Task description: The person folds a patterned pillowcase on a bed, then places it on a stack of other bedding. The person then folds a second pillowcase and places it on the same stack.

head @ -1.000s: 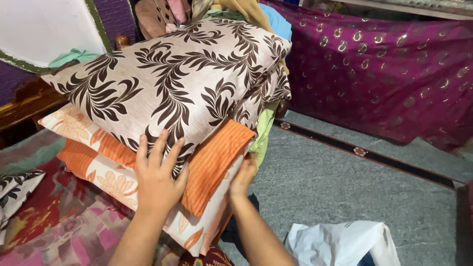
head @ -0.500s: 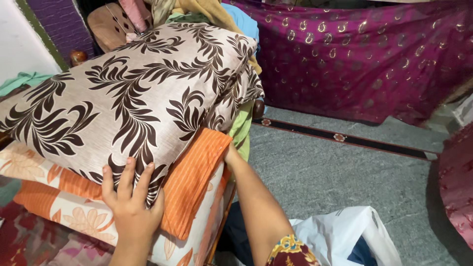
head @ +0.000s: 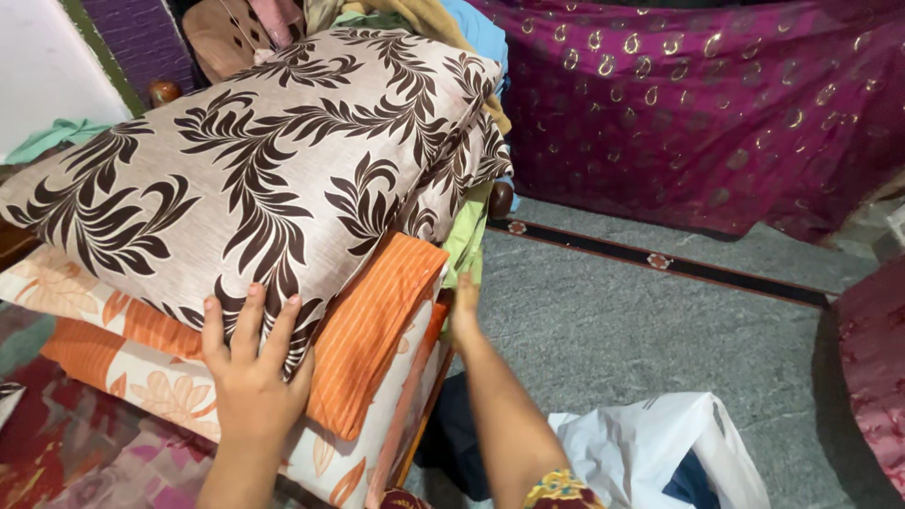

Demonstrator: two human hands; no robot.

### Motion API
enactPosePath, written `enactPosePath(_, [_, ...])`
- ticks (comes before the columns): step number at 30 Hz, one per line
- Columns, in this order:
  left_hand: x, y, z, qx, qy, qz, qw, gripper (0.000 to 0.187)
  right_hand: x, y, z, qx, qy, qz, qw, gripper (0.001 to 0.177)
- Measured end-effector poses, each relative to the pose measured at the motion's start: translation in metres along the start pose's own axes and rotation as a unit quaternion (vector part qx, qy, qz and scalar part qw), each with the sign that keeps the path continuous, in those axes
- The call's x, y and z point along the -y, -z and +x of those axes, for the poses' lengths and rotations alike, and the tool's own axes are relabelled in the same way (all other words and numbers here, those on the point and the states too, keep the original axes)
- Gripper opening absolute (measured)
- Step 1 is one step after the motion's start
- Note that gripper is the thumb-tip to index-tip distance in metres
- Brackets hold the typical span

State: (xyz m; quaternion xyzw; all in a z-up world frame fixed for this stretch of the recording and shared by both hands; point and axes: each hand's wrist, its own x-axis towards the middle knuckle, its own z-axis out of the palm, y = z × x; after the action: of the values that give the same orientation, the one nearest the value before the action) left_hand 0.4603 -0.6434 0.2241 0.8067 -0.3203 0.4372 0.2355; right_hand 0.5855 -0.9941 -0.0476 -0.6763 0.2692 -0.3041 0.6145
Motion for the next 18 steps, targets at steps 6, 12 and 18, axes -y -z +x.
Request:
enactPosePath(6, [-0.001, -0.004, -0.003, -0.009, 0.005, 0.003, 1.0, 0.063, 0.006, -0.018, -0.003, 0.063, -0.111, -0.069, 0.99, 0.076])
enactPosePath(12, [-0.021, 0.004, 0.001, 0.026, 0.045, 0.105, 0.993, 0.06, 0.017, 0.007, -0.019, 0.092, -0.085, 0.102, 0.987, 0.083])
enactPosePath(18, [-0.055, -0.001, 0.019, 0.071, -0.036, 0.295, 0.952, 0.046, 0.003, 0.003, -0.028, 0.055, -0.067, 0.098, 0.991, 0.085])
